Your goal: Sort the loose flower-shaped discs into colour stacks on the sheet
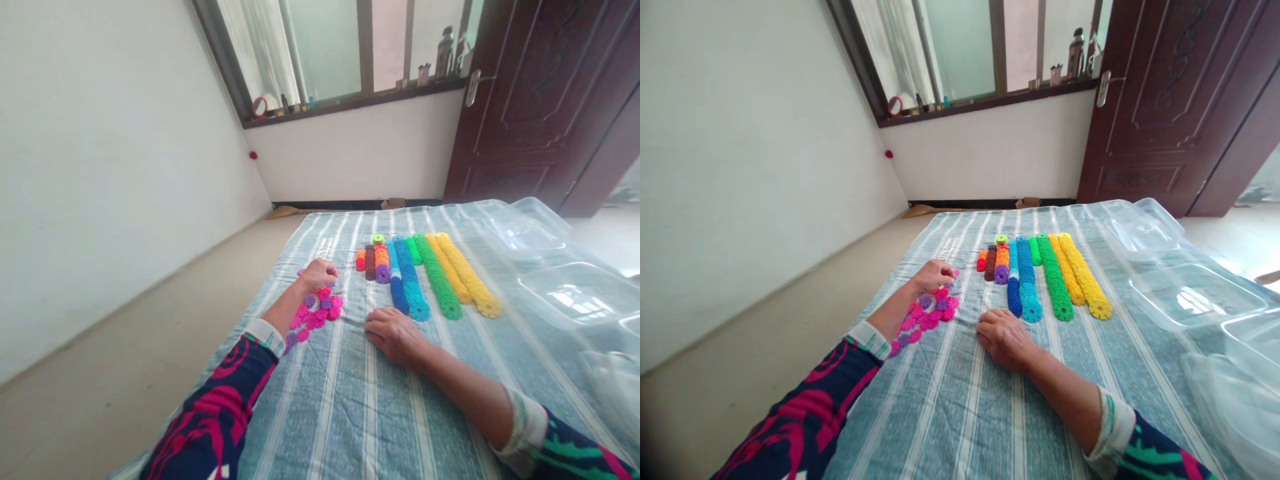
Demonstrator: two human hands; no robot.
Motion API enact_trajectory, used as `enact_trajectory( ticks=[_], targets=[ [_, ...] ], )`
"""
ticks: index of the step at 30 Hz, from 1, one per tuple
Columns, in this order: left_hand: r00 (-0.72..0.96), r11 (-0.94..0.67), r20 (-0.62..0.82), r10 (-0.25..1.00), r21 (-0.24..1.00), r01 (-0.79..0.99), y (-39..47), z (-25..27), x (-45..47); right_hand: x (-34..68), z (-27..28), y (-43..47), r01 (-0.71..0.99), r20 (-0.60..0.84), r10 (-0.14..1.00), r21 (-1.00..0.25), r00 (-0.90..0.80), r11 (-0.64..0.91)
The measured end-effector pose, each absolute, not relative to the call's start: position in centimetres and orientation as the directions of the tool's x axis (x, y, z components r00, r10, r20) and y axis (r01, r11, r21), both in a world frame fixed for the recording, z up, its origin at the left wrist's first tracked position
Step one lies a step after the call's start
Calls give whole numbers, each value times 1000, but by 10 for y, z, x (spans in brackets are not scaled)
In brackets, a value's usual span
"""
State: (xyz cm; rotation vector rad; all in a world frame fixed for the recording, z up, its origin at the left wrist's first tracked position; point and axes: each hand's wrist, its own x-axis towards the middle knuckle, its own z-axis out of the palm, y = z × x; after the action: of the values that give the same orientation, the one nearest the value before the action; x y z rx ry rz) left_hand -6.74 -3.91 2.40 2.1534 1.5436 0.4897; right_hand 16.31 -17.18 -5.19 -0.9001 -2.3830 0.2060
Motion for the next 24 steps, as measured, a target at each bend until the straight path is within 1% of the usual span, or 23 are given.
enact_trajectory(
  ticks=[3, 5, 9, 15, 17, 20, 22, 24],
  targets=[
    [416, -295, -91, 905, 569, 767, -69, 31, -82, 164, -52, -172, 553, 462, 640, -327, -614, 766],
    [445, -310, -121, 887, 560, 769, -87, 32, -87, 164, -52, -172, 551, 463, 637, -324, -616, 769],
    [438, -341, -90, 894, 499, 797, -110, 26, -89, 165, -51, -173, 547, 462, 635, -327, -618, 770],
    [390, -384, 45, 920, 317, 867, -117, 10, -82, 166, -49, -174, 550, 462, 632, -316, -623, 773],
    [353, -360, 76, 933, 259, 896, -115, 6, -81, 166, -49, -173, 549, 462, 629, -312, -625, 775],
    [254, -270, 109, 961, 167, 948, -112, 3, -83, 166, -50, -173, 548, 464, 627, -309, -626, 777],
    [235, -251, 119, 965, 140, 958, -110, 2, -84, 166, -51, -172, 551, 463, 629, -311, -624, 775],
    [274, -289, 108, 956, 152, 945, -111, 1, -84, 166, -52, -172, 553, 463, 632, -312, -622, 773]
  ],
)
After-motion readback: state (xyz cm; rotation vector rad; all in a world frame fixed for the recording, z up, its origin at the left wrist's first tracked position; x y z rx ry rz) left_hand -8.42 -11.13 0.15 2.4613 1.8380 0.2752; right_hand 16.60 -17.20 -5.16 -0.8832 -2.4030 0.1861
